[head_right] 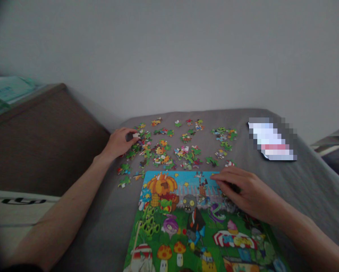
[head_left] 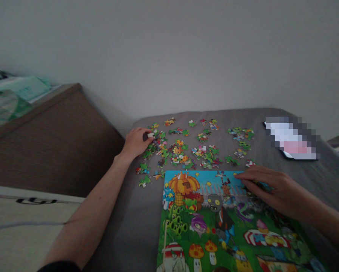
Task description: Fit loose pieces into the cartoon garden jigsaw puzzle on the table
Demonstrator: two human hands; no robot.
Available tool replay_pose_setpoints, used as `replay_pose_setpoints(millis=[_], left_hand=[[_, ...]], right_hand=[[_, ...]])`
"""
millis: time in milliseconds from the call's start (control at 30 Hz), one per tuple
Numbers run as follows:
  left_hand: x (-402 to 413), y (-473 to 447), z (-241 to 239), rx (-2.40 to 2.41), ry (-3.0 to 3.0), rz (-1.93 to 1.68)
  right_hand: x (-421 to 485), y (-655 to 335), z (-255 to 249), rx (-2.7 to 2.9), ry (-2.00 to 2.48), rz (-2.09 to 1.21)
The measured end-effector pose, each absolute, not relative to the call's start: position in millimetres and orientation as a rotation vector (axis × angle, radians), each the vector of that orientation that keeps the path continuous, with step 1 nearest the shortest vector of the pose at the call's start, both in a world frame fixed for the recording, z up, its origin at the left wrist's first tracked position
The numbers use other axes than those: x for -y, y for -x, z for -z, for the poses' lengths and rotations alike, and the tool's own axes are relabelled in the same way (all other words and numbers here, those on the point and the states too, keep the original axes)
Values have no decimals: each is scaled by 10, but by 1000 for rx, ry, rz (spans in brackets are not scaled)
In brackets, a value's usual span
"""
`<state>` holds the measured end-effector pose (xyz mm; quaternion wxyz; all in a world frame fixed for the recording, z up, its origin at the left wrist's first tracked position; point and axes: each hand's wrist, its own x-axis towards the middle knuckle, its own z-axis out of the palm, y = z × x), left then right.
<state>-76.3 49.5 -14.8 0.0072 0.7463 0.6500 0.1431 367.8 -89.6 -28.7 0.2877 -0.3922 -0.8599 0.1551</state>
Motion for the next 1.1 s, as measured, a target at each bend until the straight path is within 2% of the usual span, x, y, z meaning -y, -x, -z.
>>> replay_pose_setpoints(millis=[533,1100], left_hand=[[-598,854,219,-2208,-2316,-525],[-523,758,133,-1899,-2406,-586]], right_hand=[[911,-3656,278,2313,1029,-375],[920,-3684,312,2348,1023,-327]])
